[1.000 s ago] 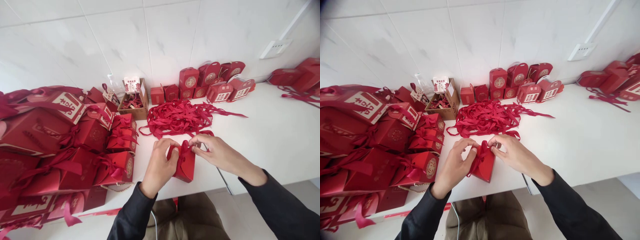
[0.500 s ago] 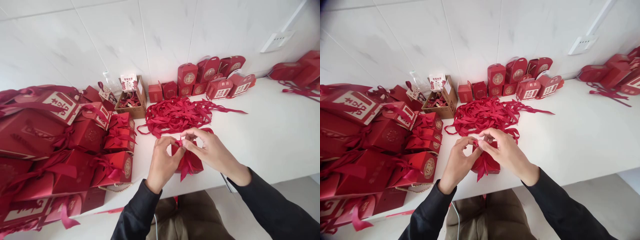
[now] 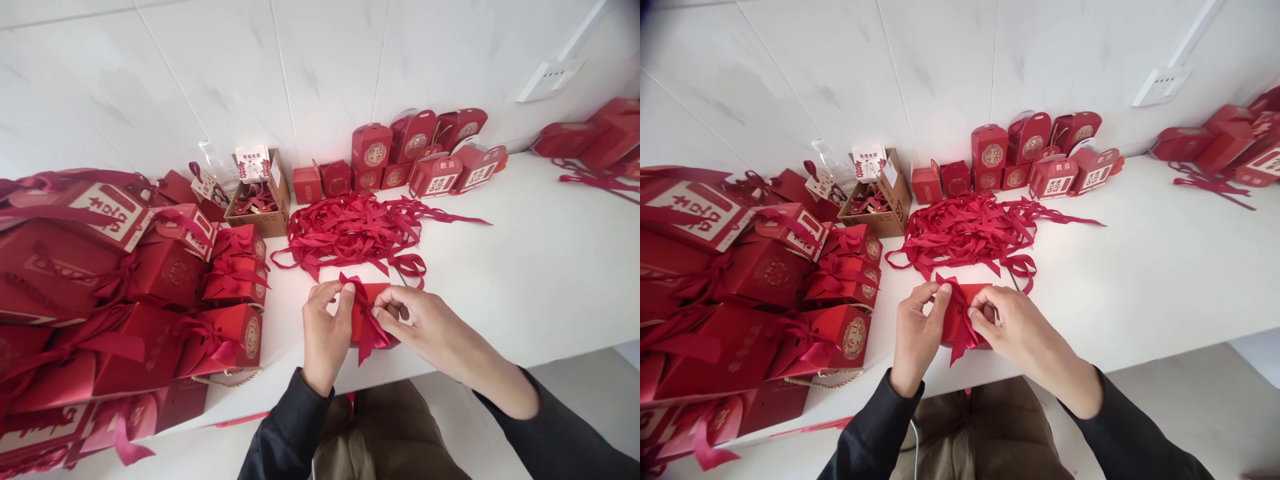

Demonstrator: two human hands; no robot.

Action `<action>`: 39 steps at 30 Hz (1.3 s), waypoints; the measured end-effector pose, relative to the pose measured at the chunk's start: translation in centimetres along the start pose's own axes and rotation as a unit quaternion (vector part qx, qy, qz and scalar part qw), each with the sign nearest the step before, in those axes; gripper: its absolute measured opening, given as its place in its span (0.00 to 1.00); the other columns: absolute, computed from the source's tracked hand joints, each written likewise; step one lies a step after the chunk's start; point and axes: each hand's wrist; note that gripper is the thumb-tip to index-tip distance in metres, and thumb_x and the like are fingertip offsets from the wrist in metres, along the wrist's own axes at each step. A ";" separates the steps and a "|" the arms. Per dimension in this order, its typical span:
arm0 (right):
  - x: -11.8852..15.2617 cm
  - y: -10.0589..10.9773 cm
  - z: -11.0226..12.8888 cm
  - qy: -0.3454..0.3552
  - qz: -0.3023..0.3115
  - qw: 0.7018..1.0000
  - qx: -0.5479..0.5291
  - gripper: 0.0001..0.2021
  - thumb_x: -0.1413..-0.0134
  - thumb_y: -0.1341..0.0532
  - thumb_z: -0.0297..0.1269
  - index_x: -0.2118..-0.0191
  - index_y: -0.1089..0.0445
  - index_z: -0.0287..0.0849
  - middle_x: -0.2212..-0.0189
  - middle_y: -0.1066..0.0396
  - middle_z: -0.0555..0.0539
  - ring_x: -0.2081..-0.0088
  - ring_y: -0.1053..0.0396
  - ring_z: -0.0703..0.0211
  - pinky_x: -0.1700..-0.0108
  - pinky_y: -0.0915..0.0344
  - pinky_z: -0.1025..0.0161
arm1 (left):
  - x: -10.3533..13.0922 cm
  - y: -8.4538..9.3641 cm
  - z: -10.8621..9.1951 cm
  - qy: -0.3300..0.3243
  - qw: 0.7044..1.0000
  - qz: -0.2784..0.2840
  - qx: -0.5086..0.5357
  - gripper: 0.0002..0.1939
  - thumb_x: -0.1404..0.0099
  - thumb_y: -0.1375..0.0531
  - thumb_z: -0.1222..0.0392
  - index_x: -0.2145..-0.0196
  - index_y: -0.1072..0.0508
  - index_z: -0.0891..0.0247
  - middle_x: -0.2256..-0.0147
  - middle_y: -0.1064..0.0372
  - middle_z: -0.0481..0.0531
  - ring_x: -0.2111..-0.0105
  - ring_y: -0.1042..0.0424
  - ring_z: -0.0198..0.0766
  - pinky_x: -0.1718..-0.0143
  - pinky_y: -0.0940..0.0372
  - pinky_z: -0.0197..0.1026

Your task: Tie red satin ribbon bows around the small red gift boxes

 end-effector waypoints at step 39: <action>-3.2 0.5 -0.3 0.065 0.019 0.997 -0.031 0.12 0.33 0.41 0.46 0.64 0.27 0.46 0.63 0.24 0.48 0.61 0.27 0.54 0.59 0.34 0.58 | 6.9 -1.1 -2.8 -0.077 0.979 -0.044 -0.184 0.13 0.32 0.36 0.57 0.53 0.35 0.59 0.55 0.36 0.57 0.54 0.36 0.50 0.51 0.39 0.54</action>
Point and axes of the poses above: each hand's wrist, its own x-axis away from the middle knuckle, its own y-axis out of the back of the hand, z = x × y
